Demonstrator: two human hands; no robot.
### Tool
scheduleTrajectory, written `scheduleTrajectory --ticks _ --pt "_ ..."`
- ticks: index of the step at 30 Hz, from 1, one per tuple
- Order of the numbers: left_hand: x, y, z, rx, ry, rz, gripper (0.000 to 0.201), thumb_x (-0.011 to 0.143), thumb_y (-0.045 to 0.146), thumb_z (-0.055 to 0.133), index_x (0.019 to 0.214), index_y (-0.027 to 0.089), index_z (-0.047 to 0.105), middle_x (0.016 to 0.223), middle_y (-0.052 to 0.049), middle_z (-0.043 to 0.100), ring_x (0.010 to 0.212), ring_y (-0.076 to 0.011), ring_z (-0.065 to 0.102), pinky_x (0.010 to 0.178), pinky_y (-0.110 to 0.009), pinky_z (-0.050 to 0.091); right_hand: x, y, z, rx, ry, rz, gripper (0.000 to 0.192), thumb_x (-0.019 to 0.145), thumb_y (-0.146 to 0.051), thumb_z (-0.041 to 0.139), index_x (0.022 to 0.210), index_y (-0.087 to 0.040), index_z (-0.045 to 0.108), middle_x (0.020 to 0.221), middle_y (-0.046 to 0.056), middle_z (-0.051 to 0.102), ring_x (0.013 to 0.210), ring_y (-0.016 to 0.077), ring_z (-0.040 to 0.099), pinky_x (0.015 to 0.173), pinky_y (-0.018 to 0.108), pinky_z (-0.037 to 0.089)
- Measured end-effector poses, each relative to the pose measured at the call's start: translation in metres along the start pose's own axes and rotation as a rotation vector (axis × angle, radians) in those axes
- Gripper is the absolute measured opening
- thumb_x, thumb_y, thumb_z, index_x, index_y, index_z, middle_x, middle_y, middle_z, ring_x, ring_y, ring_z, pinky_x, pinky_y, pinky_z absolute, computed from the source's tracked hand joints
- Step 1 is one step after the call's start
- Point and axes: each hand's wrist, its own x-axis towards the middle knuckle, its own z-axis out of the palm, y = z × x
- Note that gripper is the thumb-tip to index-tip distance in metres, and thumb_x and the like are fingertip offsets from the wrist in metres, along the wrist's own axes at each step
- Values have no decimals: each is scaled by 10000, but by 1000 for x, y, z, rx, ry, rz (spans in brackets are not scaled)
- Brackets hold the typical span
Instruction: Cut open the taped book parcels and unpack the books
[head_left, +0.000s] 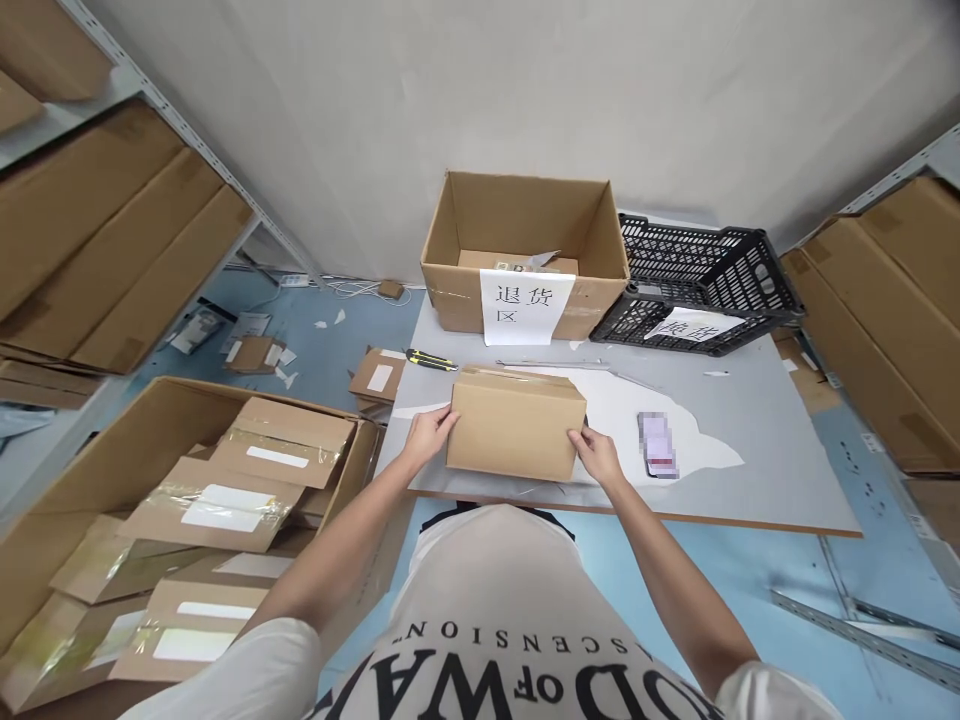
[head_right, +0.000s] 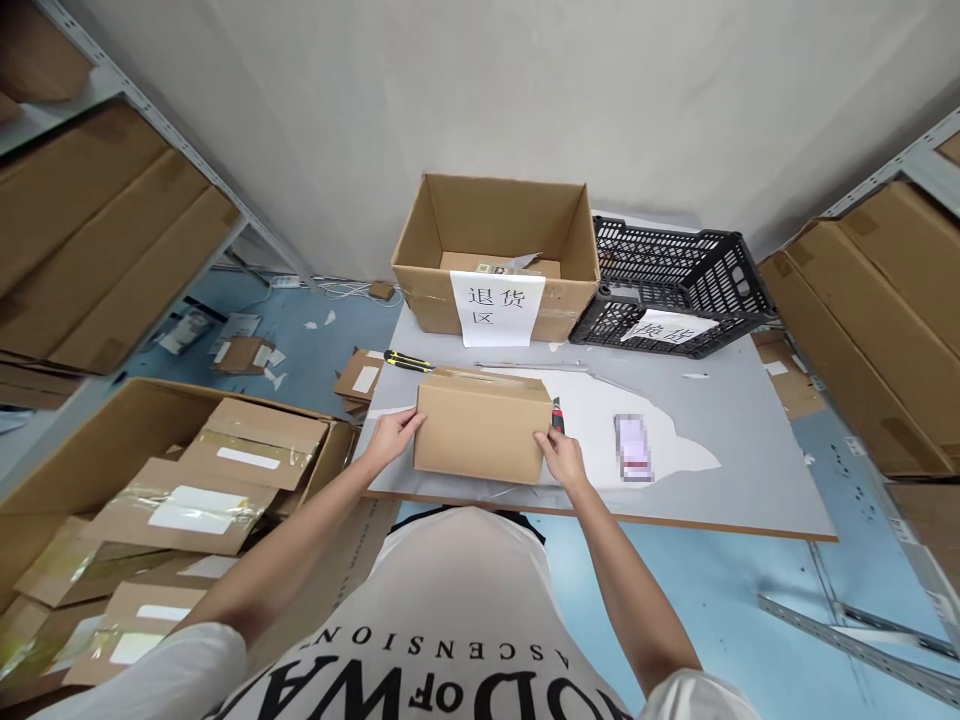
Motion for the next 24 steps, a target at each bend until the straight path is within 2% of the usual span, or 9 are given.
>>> scheduleTrajectory --ticks 3,6,11,15,17,20,24 --pt "12 3 0 -22 14 -116 435 792 483 518 971 141 721 881 -46 734 867 -245 643 719 -258 456 10 -7 -5 -122 16 26 557 832 -608 370 827 -166 708 647 63 683 585 179 573 554 253 380" --pt "26 -2 6 -69 19 -197 435 747 500 561 904 135 739 812 -58 735 842 -254 645 674 -259 450 22 -7 -6 -139 8 59 528 826 -604 387 757 -193 711 661 50 689 619 181 589 559 248 370" --pt "44 -15 14 -151 -9 -241 462 726 541 561 884 146 741 809 -50 735 897 -271 648 707 -286 468 46 -2 -3 -150 -5 96 496 812 -596 419 705 -206 706 668 49 690 647 191 605 572 256 384" --pt "47 -23 19 -311 -100 -251 537 631 542 661 992 148 710 935 -60 728 940 -262 647 788 -317 497 57 2 0 -145 -31 126 517 805 -606 423 602 -206 679 600 48 668 606 184 601 551 254 386" --pt "44 -26 21 -401 -149 -243 645 575 549 708 1064 130 678 1008 -87 710 959 -262 644 838 -347 499 58 5 2 -131 -37 139 522 796 -621 427 602 -207 679 598 43 669 606 184 606 555 254 396" --pt "39 -29 22 -504 -188 -238 776 537 581 732 1139 103 631 1066 -123 687 980 -273 636 895 -402 486 56 11 5 -68 -17 159 518 771 -649 449 699 -209 713 683 46 704 664 195 628 595 260 428" --pt "36 -30 23 -584 -194 -247 810 531 583 747 1156 87 613 1096 -142 671 1020 -291 618 952 -449 451 52 15 9 -5 30 192 543 741 -675 477 795 -199 731 775 62 725 749 218 646 667 287 462"
